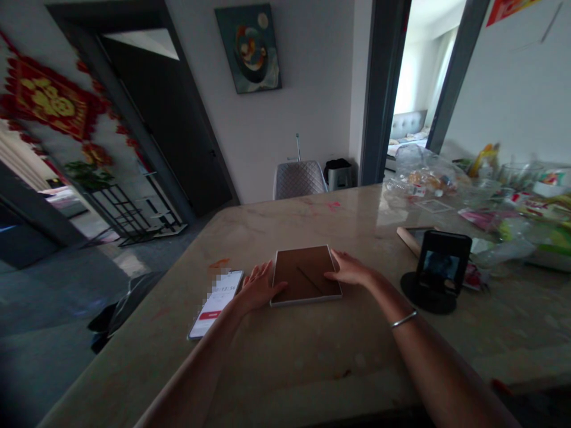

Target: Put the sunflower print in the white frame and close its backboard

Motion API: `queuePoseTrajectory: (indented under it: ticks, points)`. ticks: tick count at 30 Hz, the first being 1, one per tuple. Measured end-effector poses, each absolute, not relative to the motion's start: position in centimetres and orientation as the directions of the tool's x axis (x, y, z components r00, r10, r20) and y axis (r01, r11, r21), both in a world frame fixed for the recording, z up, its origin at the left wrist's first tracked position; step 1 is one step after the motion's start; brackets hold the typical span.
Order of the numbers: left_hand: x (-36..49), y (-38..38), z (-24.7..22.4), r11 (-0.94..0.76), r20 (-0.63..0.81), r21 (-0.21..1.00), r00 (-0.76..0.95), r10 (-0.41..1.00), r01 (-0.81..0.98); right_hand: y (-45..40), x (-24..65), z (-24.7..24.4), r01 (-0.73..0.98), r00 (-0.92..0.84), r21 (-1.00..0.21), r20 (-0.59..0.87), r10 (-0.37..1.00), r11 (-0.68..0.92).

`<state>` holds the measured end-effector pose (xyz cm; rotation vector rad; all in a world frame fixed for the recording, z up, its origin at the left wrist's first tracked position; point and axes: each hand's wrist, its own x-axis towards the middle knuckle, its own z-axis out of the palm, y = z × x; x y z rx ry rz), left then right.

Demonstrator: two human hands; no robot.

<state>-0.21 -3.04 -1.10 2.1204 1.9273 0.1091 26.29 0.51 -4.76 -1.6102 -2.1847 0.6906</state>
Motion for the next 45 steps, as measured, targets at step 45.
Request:
queuePoseTrajectory:
  ticks: [45]
  points:
    - [2.7, -2.2, -1.7, -0.274, 0.236, 0.265, 0.213, 0.948, 0.925, -1.3, 22.1, -2.9, 0.782, -0.241, -0.486, 0.343, 0.908, 0.391]
